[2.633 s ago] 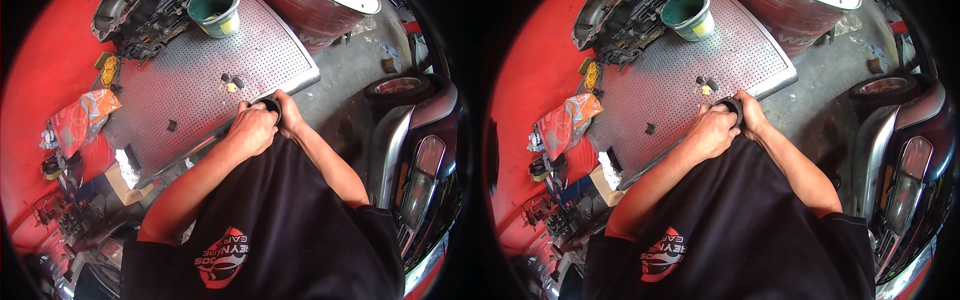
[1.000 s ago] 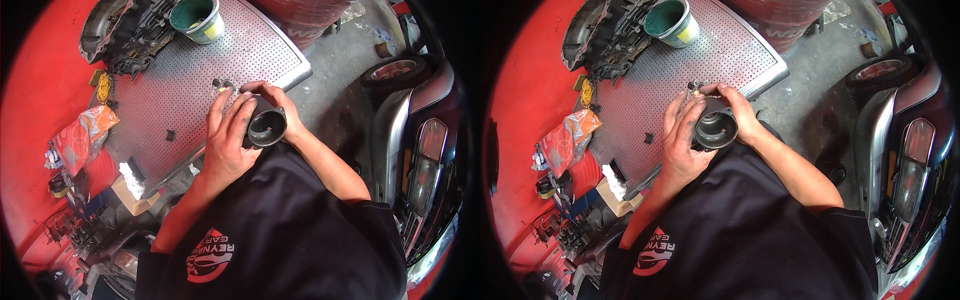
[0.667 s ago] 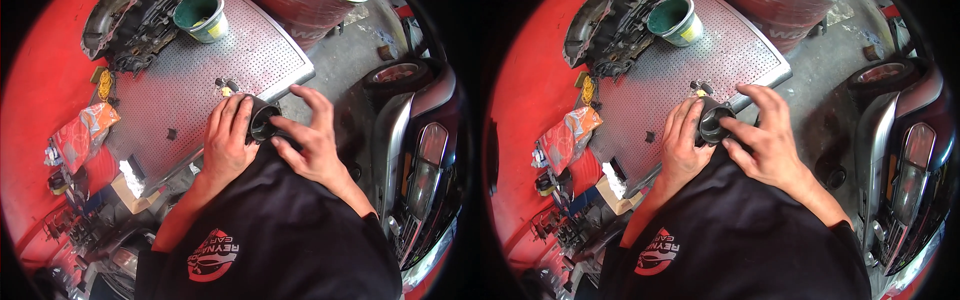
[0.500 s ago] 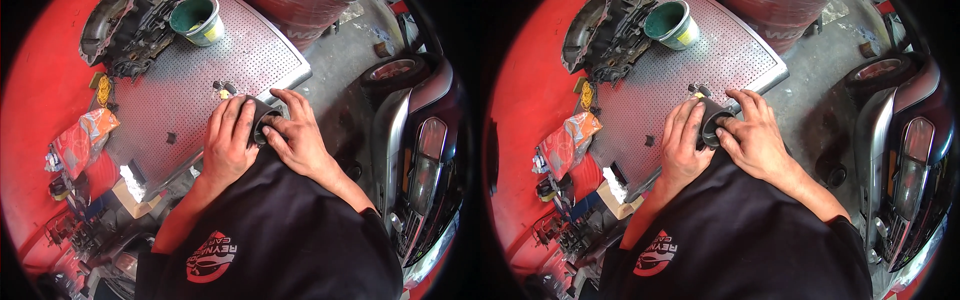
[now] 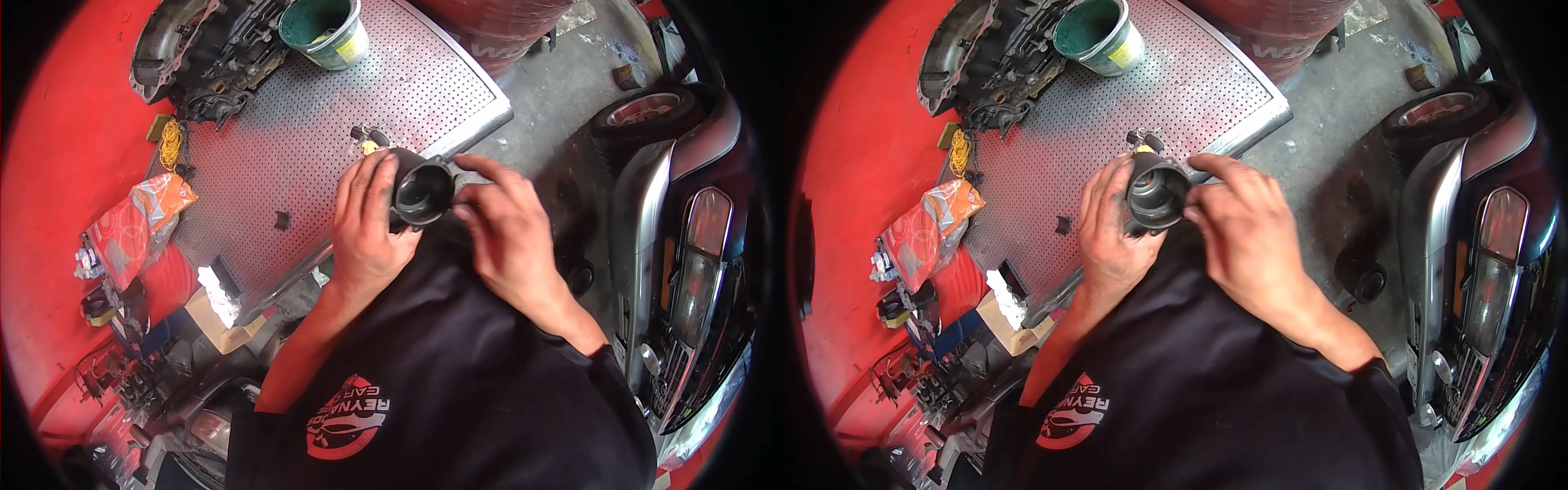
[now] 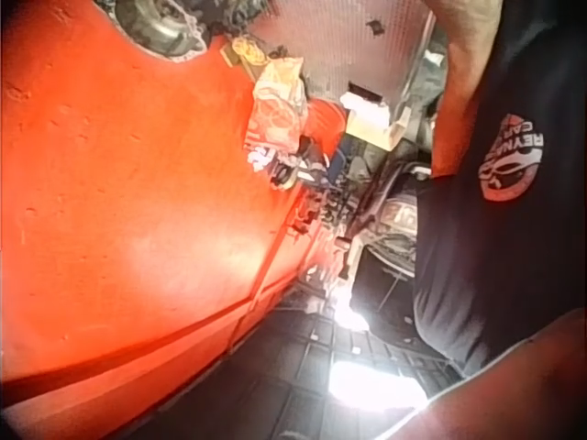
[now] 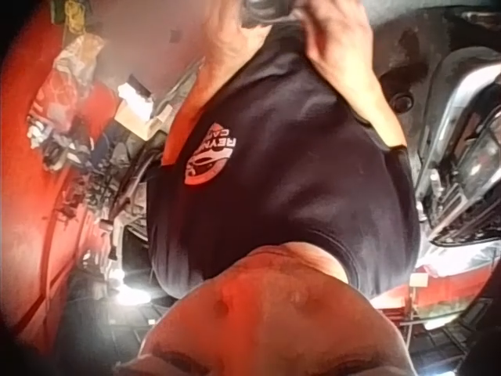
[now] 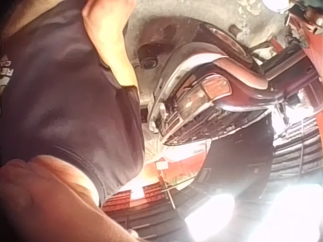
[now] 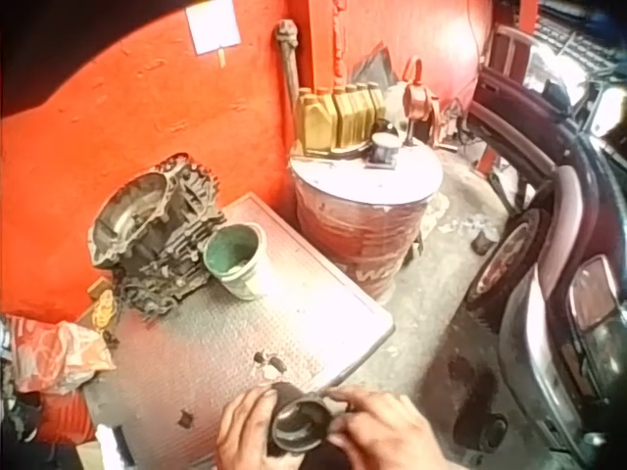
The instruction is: Inspecting and cleaning components of a vehicle starter motor.
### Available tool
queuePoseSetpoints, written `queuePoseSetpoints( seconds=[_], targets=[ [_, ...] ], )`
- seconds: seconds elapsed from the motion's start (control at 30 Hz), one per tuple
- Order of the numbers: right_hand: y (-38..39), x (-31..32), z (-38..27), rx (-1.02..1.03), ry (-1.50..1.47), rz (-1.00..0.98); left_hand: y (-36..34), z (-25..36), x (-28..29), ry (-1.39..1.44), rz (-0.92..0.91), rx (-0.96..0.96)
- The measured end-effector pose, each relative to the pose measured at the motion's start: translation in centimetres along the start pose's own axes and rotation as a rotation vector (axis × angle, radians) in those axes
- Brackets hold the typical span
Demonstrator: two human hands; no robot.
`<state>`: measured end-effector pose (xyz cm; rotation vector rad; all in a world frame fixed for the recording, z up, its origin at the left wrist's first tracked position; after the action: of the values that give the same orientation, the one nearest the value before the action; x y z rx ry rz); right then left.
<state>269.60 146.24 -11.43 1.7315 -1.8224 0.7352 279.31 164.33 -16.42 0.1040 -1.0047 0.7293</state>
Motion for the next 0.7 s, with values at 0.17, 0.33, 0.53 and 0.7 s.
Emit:
queuePoseSetpoints(
  seconds=[0.17, 0.33, 0.53, 0.7],
  targets=[
    [2.6, 2.0, 5.5, -0.338, -0.131, 0.007, 0.5, -0.5, 0.0, -0.015, 0.074, -0.002],
    [4.5, 0.8, 10.2, -0.444, -0.140, -0.008, 0.4, -0.2, -0.2, 0.031, 0.055, -0.002],
    [2.0, -0.4, 6.0, -0.088, -0.312, -0.162, 1.8, -0.5, -1.5, 0.414, 0.100, 0.195],
    [-0.6, -2.2, 3.5, -0.109, -0.894, -0.282, 1.4, -0.6, -1.7, 0.478, 0.090, 0.164]
  ],
)
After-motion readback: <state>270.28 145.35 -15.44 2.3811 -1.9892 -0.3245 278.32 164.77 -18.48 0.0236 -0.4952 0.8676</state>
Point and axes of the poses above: each hand's wrist, its own y-axis away from the middle knuckle, its own x-axis out of the back of the hand, z = x × y, the point moved 1 cm from there along -y, towards the middle knuckle, and after that the axes turned 15 degrees about -z, right-handed, at the moved point
